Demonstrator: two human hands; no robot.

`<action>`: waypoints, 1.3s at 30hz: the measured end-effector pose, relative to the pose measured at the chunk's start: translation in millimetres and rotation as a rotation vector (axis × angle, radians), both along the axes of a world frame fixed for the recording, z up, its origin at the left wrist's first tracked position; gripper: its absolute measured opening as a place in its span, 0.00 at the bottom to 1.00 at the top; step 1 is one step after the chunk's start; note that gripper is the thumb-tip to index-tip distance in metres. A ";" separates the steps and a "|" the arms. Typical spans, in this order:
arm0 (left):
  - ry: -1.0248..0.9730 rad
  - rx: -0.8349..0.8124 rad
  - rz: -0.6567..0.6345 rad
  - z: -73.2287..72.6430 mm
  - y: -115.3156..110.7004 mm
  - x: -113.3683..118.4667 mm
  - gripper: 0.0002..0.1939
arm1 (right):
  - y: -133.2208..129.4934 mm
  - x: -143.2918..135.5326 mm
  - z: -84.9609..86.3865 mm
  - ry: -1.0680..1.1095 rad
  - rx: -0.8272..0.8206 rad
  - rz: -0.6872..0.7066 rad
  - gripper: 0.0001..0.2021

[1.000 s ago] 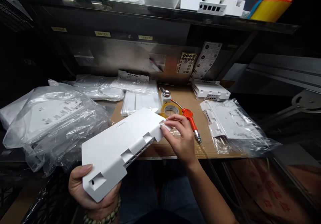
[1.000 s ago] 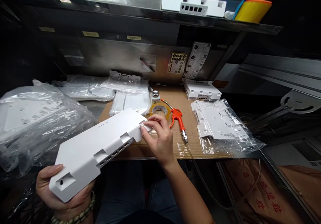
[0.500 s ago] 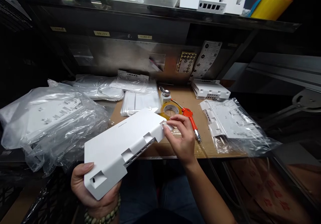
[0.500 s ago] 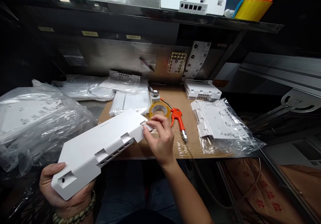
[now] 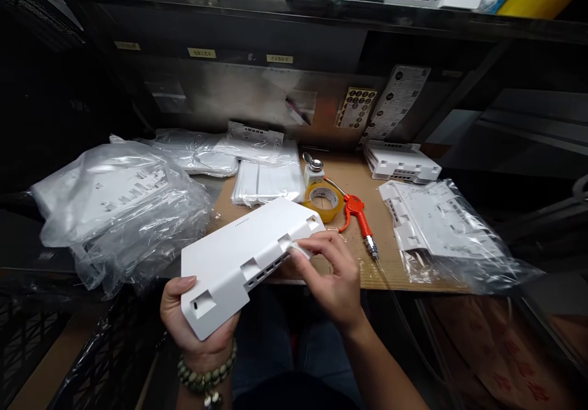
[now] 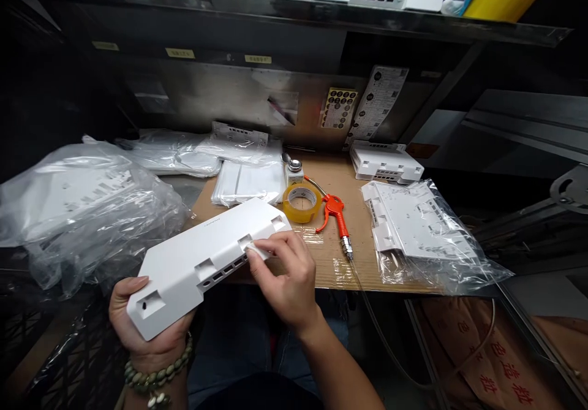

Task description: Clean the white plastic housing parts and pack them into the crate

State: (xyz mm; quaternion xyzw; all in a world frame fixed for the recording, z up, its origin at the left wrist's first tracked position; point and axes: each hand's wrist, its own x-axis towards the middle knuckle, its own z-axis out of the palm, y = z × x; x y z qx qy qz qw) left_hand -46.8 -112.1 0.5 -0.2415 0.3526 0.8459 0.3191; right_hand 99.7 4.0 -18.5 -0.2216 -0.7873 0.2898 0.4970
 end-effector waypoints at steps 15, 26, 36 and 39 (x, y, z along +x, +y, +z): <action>0.132 0.078 -0.028 -9.7 2.4 5.7 0.33 | -7.8 -14.7 -8.3 -0.012 0.091 -0.025 0.08; 0.047 0.191 -0.067 -12.3 5.3 3.2 0.33 | 0.5 -6.7 -9.9 0.042 0.046 -0.107 0.08; 0.039 0.271 -0.064 -17.8 7.8 8.5 0.30 | -43.6 -17.6 -9.1 -0.011 -0.018 0.108 0.10; 0.077 0.283 -0.057 -19.4 9.0 10.0 0.31 | -47.8 -25.3 -10.9 -0.018 0.035 0.115 0.10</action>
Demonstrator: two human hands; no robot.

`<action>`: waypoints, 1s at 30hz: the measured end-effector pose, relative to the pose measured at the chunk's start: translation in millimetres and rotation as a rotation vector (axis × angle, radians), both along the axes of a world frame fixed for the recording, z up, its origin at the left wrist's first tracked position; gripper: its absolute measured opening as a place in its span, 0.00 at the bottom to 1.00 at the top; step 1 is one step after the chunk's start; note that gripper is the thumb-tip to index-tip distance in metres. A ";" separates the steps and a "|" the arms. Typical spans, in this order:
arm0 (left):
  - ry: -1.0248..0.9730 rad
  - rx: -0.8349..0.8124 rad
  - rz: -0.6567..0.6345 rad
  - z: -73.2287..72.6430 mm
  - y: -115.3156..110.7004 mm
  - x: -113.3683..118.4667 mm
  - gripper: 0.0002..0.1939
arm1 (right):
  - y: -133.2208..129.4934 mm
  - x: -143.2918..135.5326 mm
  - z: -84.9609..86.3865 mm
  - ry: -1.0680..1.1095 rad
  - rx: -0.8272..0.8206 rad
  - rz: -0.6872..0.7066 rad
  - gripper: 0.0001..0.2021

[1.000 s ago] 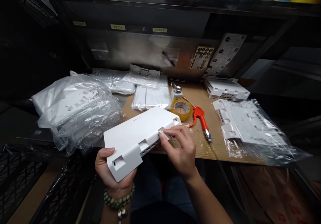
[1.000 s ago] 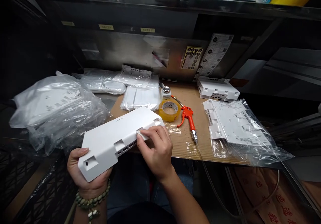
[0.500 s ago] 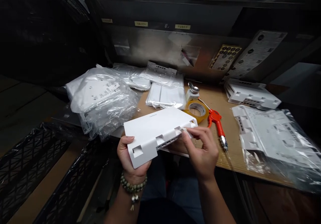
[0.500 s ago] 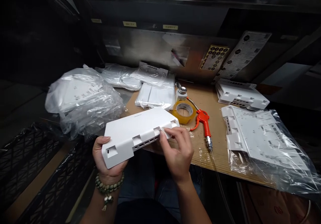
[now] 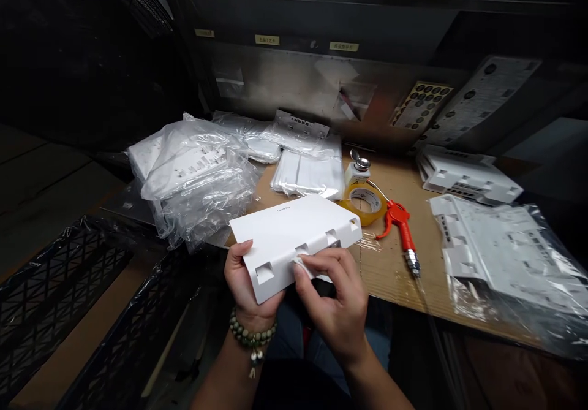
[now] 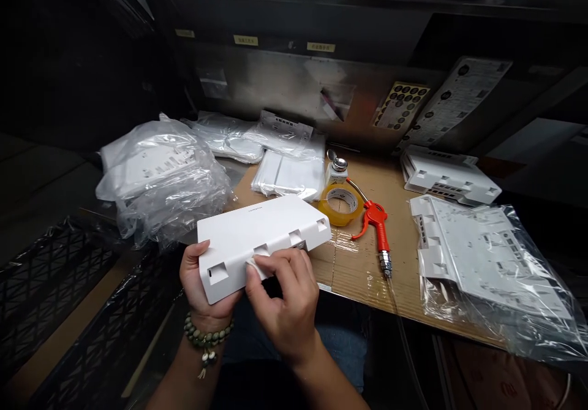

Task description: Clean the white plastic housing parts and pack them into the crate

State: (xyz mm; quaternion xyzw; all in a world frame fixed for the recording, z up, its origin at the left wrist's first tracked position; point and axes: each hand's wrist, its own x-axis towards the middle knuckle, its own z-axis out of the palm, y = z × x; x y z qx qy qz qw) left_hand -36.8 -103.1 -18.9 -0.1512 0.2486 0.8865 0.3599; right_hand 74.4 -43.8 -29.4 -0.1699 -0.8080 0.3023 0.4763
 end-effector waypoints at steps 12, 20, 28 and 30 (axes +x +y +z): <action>0.001 0.021 -0.048 -2.5 2.0 -0.1 0.29 | -3.9 3.7 8.3 0.021 -0.008 0.058 0.12; -0.026 0.095 -0.121 1.7 3.7 3.0 0.29 | -24.7 -11.9 9.3 0.012 0.119 0.179 0.13; -0.076 0.106 -0.148 -2.5 1.4 1.6 0.29 | -30.7 -12.7 8.4 0.014 0.071 0.173 0.10; -0.086 0.104 -0.166 -5.9 0.7 0.1 0.29 | -33.4 -9.3 13.3 -0.006 -0.019 0.267 0.09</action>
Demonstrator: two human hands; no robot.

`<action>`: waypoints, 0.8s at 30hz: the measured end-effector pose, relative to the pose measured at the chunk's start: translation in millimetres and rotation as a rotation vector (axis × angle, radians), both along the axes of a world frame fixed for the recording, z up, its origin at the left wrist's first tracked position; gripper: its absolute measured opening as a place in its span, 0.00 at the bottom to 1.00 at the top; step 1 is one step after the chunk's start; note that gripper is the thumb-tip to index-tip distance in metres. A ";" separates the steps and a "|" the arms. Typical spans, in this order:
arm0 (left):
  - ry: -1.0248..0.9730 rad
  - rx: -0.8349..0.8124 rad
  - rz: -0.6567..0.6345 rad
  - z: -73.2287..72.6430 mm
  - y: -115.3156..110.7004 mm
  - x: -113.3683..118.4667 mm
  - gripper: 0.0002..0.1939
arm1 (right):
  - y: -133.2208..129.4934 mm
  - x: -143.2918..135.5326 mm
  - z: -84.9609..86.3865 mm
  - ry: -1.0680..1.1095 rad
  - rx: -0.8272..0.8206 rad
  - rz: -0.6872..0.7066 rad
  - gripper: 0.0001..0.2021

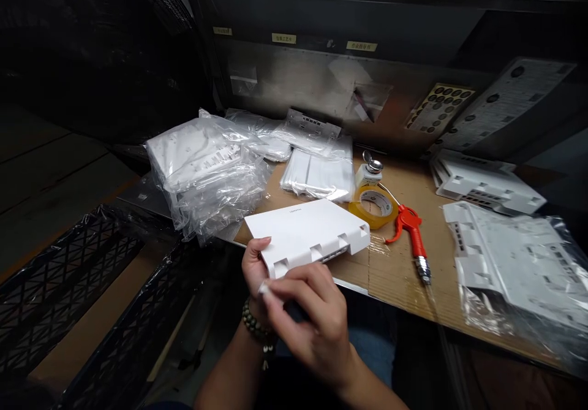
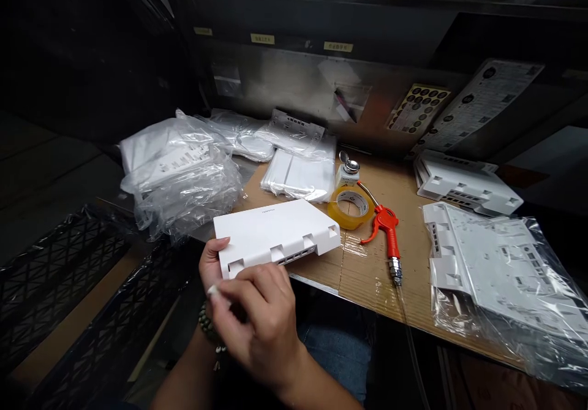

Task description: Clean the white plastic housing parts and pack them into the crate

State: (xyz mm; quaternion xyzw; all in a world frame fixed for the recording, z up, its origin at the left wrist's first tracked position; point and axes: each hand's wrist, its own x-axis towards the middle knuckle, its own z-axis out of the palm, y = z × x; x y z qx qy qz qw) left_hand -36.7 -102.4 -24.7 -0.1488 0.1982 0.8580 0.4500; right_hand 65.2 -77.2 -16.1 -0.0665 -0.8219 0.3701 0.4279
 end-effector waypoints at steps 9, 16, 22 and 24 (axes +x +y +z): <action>0.051 0.070 -0.026 -2.8 -5.5 -18.7 0.31 | 65.4 36.6 -1.6 0.403 -0.450 -0.350 0.06; 0.229 0.070 -0.111 -29.4 -12.5 -25.5 0.49 | 122.5 54.4 -22.9 0.372 -1.030 -0.411 0.24; 0.369 0.242 -0.104 -47.6 -16.3 -27.2 0.40 | 107.0 58.0 -25.3 0.250 -1.259 -0.427 0.26; 0.394 0.328 -0.117 -49.0 -16.0 -28.0 0.35 | 104.3 57.6 -23.5 0.237 -1.262 -0.432 0.29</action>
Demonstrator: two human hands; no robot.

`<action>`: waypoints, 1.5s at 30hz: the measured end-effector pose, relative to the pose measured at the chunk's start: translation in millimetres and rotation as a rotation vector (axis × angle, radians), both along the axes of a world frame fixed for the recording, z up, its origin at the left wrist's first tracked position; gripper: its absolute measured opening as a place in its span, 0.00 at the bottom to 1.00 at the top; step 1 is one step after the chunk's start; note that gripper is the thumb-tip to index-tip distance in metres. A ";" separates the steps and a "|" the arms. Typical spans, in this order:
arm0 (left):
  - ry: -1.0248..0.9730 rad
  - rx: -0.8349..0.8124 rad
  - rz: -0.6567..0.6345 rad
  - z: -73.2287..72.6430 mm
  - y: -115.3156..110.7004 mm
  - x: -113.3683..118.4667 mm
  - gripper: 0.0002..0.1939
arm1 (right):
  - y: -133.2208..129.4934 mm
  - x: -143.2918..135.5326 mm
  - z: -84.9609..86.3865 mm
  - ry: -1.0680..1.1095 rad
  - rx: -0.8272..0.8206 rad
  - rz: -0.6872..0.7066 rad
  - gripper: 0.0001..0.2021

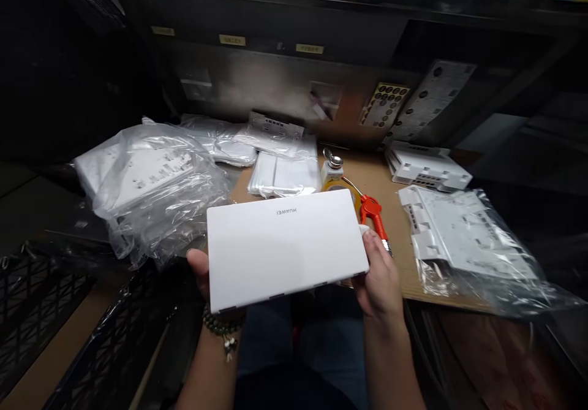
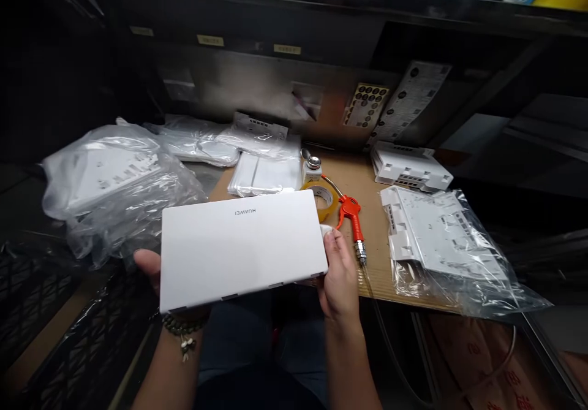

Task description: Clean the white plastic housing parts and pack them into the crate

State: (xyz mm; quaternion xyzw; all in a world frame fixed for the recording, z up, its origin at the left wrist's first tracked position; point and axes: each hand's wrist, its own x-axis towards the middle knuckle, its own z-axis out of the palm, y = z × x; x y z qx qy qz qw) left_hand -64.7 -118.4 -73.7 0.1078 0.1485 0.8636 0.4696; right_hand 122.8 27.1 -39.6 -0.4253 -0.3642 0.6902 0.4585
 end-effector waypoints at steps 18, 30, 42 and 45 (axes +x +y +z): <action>0.193 -0.763 0.083 19.7 1.7 -20.3 0.52 | 10.4 21.5 -7.2 -0.063 0.367 0.149 0.24; 1.087 -0.428 0.028 43.7 4.3 -12.4 0.13 | 32.8 34.9 21.0 -0.046 0.145 0.165 0.35; 0.991 -0.298 0.071 42.9 16.1 -0.4 0.46 | 27.7 35.2 8.7 0.071 0.141 -0.017 0.24; 0.394 -0.424 0.242 44.7 27.4 11.2 0.43 | 23.0 33.6 9.0 0.088 0.250 -0.071 0.26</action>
